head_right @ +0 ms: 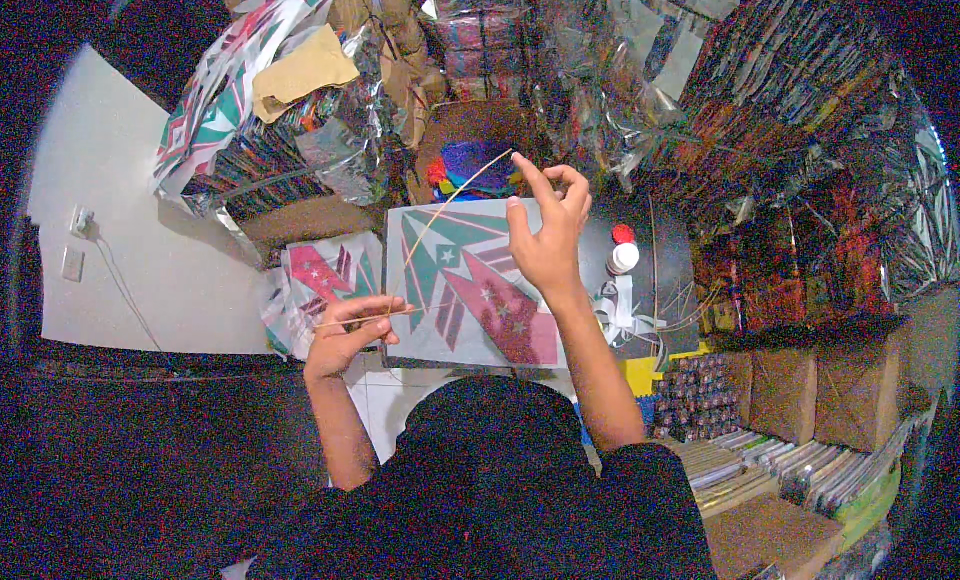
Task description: The person assembles a kite frame using thin wooden sticks and string. They tie the sticks together to form a cross shape and then attach the frame to a printed kite sail with a geometric design.
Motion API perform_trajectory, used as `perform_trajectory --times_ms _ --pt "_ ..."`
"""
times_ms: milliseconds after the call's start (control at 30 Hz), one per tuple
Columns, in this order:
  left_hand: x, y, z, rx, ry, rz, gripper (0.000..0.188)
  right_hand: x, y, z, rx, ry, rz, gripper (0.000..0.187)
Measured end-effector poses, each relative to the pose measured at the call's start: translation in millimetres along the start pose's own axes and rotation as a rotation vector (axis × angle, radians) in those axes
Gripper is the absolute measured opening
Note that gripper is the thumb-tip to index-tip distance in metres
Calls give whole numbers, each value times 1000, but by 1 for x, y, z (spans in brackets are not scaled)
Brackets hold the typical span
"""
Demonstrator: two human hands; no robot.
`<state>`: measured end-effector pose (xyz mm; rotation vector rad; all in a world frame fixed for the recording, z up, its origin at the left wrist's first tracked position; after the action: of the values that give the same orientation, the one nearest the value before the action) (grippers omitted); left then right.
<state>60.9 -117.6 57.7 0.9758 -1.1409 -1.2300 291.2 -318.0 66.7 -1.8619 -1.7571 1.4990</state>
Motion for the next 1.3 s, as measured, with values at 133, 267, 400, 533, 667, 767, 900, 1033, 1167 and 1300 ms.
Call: perform_trajectory --times_ms 133,267,400,533,667,767,900,1033,1167,1300 --pt "-2 -4 -1 -3 -27 -3 36 1 4 -4 20 1 34 50" --pt "0 -3 -2 -5 -22 13 36 1 6 -5 29 -6 45 50" --pt "0 -4 -2 3 -21 9 35 2 3 -4 15 -16 28 50" --pt "0 -4 -2 18 -23 12 35 3 -3 -2 9 -23 45 51" --pt "-1 -5 -3 9 -28 5 34 3 -13 3 -9 -49 79 52" --pt "1 -1 -1 4 -29 -2 34 5 -19 6 -36 -65 122 52" --pt "4 2 -1 9 -24 10 34 5 -27 10 -66 -78 158 52" --pt "5 3 0 1 -18 27 34 4 -35 12 -85 -97 186 53" --pt "5 2 2 -4 -22 3 34 5 -42 16 -102 -121 200 53" --pt "6 0 4 -9 -11 10 34 7 -49 22 -138 -142 191 54"
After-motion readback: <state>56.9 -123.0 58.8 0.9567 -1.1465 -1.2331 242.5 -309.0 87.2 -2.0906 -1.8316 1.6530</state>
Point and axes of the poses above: each hand's wrist, its own z-axis away from the middle knuckle, its own x-axis out of the palm, y = z × x, the point moved 4 cm from there along -z, towards the middle knuckle, and after that the axes turned 14 degrees about -y, right-handed, at the moved point
